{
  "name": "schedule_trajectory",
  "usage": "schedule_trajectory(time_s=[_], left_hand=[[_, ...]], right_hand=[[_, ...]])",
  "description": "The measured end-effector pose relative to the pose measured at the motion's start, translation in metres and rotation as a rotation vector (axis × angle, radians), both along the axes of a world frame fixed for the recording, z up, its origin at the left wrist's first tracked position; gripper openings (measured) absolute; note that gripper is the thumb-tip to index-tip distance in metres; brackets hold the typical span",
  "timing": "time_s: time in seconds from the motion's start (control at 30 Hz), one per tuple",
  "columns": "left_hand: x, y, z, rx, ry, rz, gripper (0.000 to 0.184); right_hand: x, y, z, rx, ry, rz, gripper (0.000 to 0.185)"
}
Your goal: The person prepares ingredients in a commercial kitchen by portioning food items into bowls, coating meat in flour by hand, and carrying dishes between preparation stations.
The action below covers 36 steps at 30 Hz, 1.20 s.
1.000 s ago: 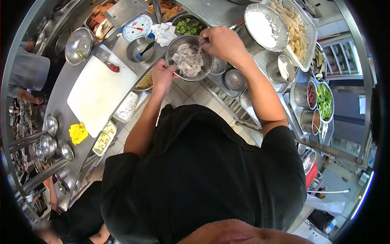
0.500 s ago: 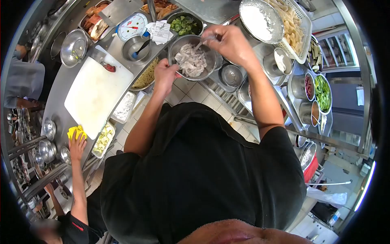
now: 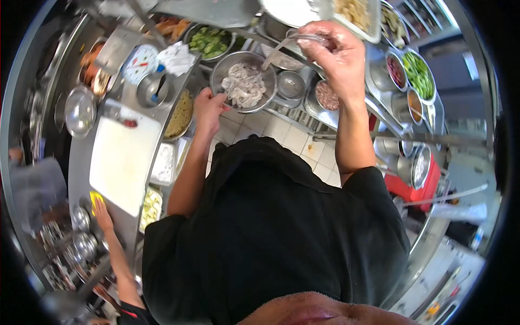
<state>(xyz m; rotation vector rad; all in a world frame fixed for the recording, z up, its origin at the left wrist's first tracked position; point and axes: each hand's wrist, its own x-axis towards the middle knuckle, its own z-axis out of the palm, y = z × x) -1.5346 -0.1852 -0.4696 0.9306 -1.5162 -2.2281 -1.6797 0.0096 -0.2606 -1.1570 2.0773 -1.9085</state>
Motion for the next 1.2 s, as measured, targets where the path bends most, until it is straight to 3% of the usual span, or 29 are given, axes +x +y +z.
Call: schedule_trajectory(time_s=[0.07,0.1,0.13,0.2,0.23,0.27,0.37,0.4,0.43,0.53,0.6,0.67,0.7,0.8,0.83,0.87,0.9,0.93,0.97,1.0,1.13,1.2], left_hand=[[0.005,-0.001,-0.023,0.132,0.094,-0.003,0.011],[0.007,0.0,-0.024,0.043,-0.012,0.009,0.022],[0.013,-0.004,-0.03,-0.258,-0.061,-0.182,0.033],[0.008,-0.014,-0.025,0.078,-0.081,-0.168,0.027],[0.009,-0.012,-0.016,0.099,-0.04,-0.181,0.018],[0.018,-0.04,-0.056,0.055,-0.04,-0.194,0.018],[0.046,-0.092,-0.108,-0.691,-0.072,-0.414,0.028],[0.05,-0.101,-0.113,-0.708,-0.072,-0.428,0.029],[0.052,-0.11,-0.116,-0.725,-0.072,-0.442,0.03],[0.061,-0.114,-0.109,-0.359,-0.13,-0.318,0.029],[0.058,-0.113,-0.106,-0.404,-0.165,-0.312,0.029],[0.053,-0.11,-0.1,-0.472,-0.238,-0.31,0.03],[0.053,-0.113,-0.101,-0.528,-0.281,-0.341,0.031],[0.035,-0.084,-0.078,-0.222,-0.234,-0.209,0.032],[0.028,-0.063,-0.055,-0.127,-0.205,-0.167,0.033],[0.021,-0.037,-0.025,-0.033,-0.177,-0.122,0.034],[0.022,-0.037,-0.031,0.017,-0.161,-0.117,0.023],[0.029,-0.038,-0.035,-0.04,-0.169,-0.094,0.011],[0.027,-0.028,-0.025,-0.034,-0.175,-0.031,0.014],[0.025,-0.02,-0.016,0.068,-0.103,0.068,0.014],[0.023,-0.011,0.004,0.091,-0.024,0.133,0.012],[0.03,-0.007,0.013,0.07,-0.003,0.161,0.011]], right_hand=[[0.001,0.029,0.011,-0.122,-0.013,-0.046,0.015],[0.0,0.046,0.012,-0.133,0.07,-0.116,0.016],[0.0,0.066,0.009,-0.127,0.157,-0.21,0.016],[0.007,0.111,0.009,-0.247,0.043,-0.274,0.017],[0.013,0.148,0.011,-0.24,0.051,-0.416,0.016],[0.018,0.176,0.013,-0.244,0.051,-0.524,0.016],[0.021,0.25,0.018,-0.256,0.25,-0.942,0.016],[0.027,0.278,0.03,-0.276,0.132,-1.065,0.015],[0.029,0.306,0.04,-0.267,0.231,-1.208,0.015],[0.013,0.432,0.055,-0.303,0.483,-1.373,0.023],[-0.001,0.491,0.058,-0.3,0.378,-1.725,0.022],[-0.032,0.59,0.016,0.206,0.731,-1.945,0.013],[-0.022,0.609,-0.006,0.525,0.592,-1.924,0.016],[-0.001,0.655,-0.074,1.428,0.141,-1.646,0.032],[0.001,0.688,-0.107,1.227,0.199,-1.831,0.035],[0.01,0.666,-0.115,0.534,-0.258,-1.881,0.031],[0.023,0.571,-0.085,0.088,-0.297,-1.776,0.029],[0.014,0.575,-0.118,-0.112,-0.298,-1.614,0.031],[0.012,0.544,-0.121,0.038,-0.181,-1.546,0.03],[0.004,0.535,-0.138,0.02,-0.383,-1.436,0.028],[-0.028,0.3,-0.108,0.174,-0.372,-0.965,0.024],[-0.045,0.232,-0.1,0.116,-0.249,-0.663,0.026]])
